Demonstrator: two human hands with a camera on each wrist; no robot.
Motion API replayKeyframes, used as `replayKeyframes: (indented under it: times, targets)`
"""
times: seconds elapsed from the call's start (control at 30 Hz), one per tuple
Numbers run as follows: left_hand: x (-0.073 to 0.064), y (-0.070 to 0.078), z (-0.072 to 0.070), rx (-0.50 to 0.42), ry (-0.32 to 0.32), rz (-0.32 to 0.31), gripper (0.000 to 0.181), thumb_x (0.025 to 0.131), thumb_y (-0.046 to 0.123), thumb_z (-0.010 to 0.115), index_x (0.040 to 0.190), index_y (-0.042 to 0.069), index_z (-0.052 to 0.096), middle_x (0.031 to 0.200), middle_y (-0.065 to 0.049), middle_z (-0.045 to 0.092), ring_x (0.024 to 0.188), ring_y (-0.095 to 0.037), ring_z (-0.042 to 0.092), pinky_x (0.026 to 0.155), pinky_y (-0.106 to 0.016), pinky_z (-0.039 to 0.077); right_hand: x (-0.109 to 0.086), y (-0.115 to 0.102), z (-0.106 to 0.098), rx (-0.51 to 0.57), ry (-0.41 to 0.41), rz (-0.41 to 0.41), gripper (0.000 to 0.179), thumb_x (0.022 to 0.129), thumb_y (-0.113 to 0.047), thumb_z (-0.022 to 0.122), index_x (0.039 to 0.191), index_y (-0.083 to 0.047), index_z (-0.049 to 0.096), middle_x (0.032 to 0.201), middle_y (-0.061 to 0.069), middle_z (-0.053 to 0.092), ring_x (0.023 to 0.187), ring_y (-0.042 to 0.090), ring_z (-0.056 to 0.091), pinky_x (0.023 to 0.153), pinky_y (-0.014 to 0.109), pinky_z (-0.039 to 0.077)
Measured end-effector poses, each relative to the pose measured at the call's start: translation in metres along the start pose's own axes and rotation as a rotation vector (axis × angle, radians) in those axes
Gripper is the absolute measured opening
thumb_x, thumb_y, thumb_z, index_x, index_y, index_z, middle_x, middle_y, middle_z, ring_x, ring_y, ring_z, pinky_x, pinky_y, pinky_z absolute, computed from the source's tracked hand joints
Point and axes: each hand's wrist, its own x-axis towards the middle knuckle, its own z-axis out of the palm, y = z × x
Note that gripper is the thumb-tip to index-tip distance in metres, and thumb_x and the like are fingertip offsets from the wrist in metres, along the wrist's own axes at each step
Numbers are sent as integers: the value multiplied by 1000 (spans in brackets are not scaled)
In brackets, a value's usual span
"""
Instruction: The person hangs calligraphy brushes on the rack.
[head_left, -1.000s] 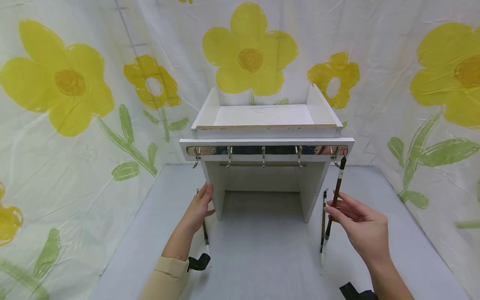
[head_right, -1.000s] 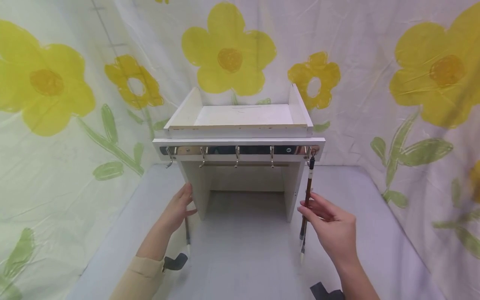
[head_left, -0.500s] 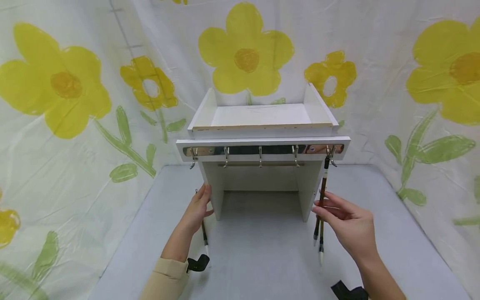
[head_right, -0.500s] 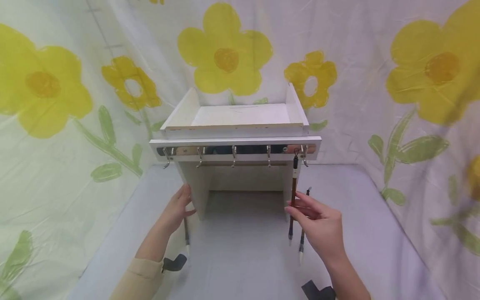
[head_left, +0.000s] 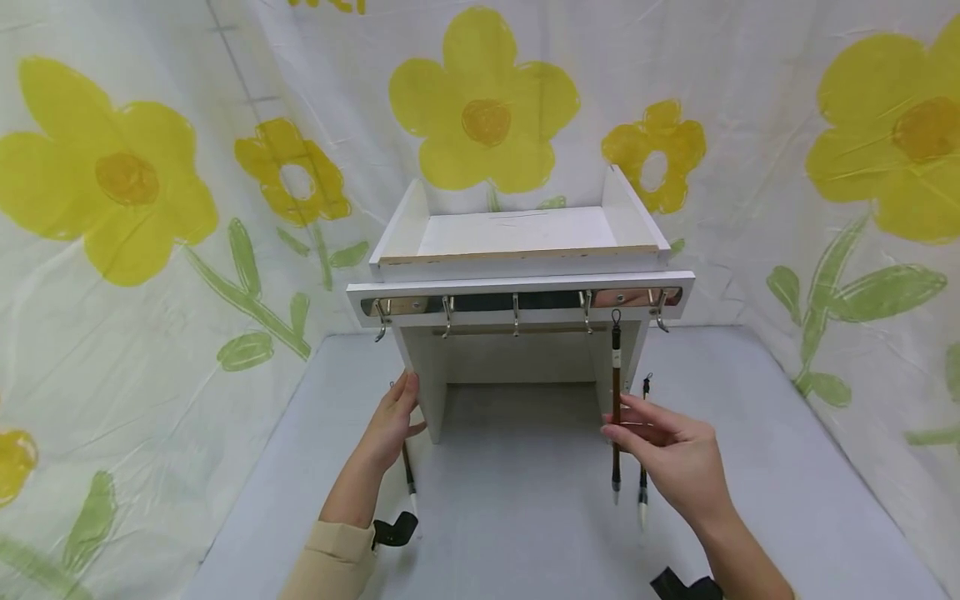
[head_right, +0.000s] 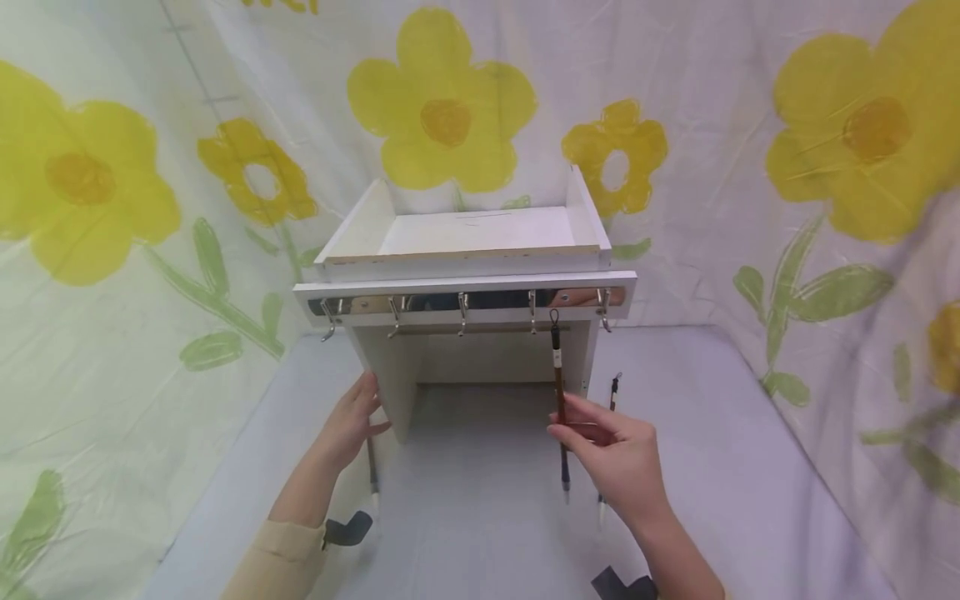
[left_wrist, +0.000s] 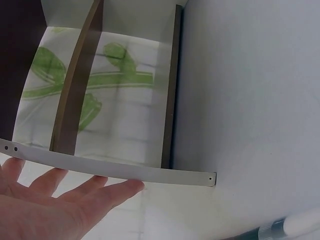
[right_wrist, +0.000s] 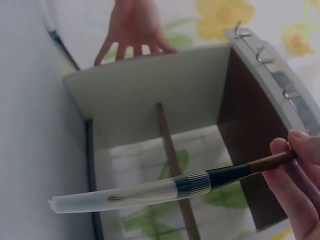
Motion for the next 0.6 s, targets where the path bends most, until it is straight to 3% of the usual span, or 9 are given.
replayKeyframes:
  times: [0.2, 0.6]
  targets:
    - [1, 0, 1, 6, -4, 3, 68, 106, 57, 32, 164, 25, 14, 169, -12, 13, 153, -41, 21, 109, -69, 36, -3, 5, 4, 4, -22, -7, 40, 83, -4, 82, 122, -4, 72, 98, 12, 78, 83, 14, 77, 72, 26, 62]
    - [4, -5, -2, 2, 7, -10, 76, 104, 61, 33, 164, 20, 10, 169, -12, 11, 153, -41, 20, 109, -65, 39, -3, 15, 11, 32, -87, 29, 42, 83, -8, 83, 123, -5, 71, 97, 13, 78, 81, 13, 77, 70, 27, 62]
